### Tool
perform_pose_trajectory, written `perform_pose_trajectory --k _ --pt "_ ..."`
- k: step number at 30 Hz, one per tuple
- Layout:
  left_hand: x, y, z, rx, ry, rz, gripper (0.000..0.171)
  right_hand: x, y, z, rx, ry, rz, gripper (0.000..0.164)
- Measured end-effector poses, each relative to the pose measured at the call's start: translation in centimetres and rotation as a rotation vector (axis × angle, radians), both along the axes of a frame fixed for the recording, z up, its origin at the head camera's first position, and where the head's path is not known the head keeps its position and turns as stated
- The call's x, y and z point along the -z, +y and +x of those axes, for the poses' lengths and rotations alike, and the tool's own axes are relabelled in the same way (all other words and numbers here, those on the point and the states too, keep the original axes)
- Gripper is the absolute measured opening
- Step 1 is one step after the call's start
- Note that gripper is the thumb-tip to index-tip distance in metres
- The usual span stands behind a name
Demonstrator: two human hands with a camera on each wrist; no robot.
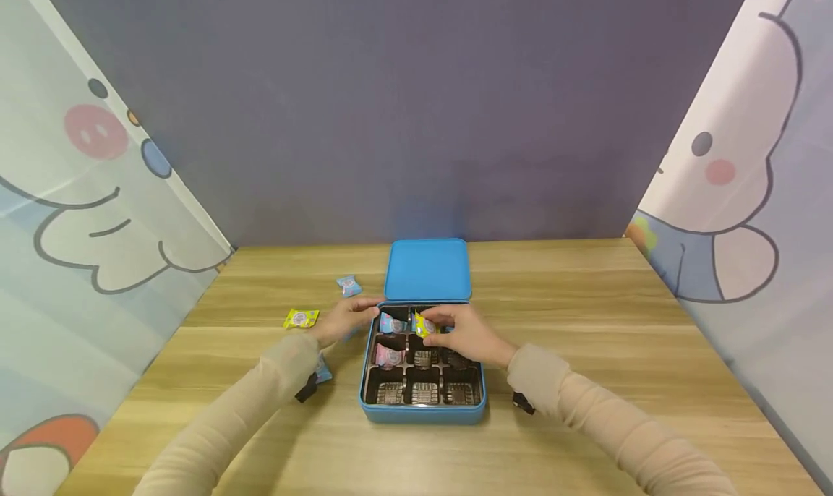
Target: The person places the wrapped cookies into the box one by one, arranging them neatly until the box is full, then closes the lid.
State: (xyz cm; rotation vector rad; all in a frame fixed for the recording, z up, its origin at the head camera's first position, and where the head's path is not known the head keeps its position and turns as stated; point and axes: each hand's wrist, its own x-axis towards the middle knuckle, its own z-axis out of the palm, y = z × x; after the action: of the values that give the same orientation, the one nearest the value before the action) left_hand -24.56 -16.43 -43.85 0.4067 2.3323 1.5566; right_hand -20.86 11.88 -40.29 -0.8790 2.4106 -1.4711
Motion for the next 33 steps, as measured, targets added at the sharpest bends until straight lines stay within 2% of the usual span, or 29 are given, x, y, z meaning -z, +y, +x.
perform_pose_trajectory --k 5,14,17,22,25,33 --pt "0.0 0.0 0.1 0.028 0.011 0.017 0.043 0.3 -0.2 0.4 -0.002 -0.014 0.023 0.045" --pt "-0.3 -0.2 0.0 0.028 0.018 0.031 0.041 0.8 -0.9 0.9 -0.016 0.062 0.078 0.044" --pt "-0.4 -0.1 0.2 0.022 0.009 0.034 0.040 1.0 -1.0 1.2 -0.019 0.119 0.118 0.044" --pt "-1.0 0.2 0.7 0.019 -0.001 0.044 0.040 1.1 -1.1 1.6 -0.034 0.290 0.215 0.043" --pt "-0.9 0.2 0.7 0.014 0.008 0.033 0.040 1.1 -1.0 1.6 -0.049 0.365 0.250 0.043" --pt "0.3 0.0 0.2 -0.005 0.012 0.015 0.042 1.5 -0.9 1.6 -0.056 0.386 0.255 0.042"
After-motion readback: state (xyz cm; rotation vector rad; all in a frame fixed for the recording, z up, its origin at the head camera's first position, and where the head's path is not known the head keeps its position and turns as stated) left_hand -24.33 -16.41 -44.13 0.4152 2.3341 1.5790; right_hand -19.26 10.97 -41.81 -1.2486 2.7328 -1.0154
